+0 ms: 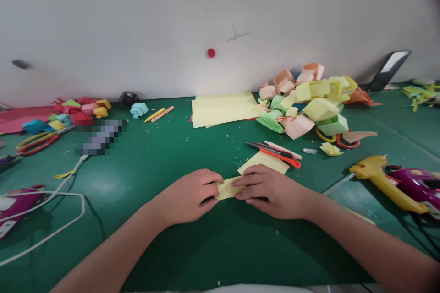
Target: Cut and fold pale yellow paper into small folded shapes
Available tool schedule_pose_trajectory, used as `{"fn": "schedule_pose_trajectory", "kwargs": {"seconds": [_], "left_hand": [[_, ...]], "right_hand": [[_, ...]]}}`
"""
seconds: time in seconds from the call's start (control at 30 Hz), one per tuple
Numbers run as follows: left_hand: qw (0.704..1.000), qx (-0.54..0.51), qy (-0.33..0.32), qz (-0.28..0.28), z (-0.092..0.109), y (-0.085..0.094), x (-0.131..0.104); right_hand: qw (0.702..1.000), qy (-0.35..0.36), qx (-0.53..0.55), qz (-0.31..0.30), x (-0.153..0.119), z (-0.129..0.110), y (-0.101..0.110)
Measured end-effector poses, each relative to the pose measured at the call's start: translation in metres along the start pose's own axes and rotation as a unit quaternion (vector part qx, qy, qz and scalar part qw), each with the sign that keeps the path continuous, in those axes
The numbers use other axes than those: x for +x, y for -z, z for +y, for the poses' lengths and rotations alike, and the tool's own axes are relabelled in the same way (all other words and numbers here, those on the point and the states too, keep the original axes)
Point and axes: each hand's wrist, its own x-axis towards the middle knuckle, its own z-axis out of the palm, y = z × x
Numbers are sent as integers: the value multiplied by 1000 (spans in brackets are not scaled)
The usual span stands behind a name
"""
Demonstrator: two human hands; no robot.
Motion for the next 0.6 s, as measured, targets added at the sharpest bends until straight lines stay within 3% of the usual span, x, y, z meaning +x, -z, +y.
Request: {"fn": "schedule_pose_trajectory", "kwargs": {"seconds": [0.2, 0.4, 0.6], "left_hand": [[1000, 14, 14, -17, 2, 0, 0], [994, 96, 30, -30, 15, -2, 0], [983, 134, 127, -22, 31, -5, 0]], "right_hand": [[1000, -26, 15, 6, 1, -4, -3], [997, -78, 7, 13, 8, -18, -10], [994, -90, -64, -6, 9, -21, -8]]}}
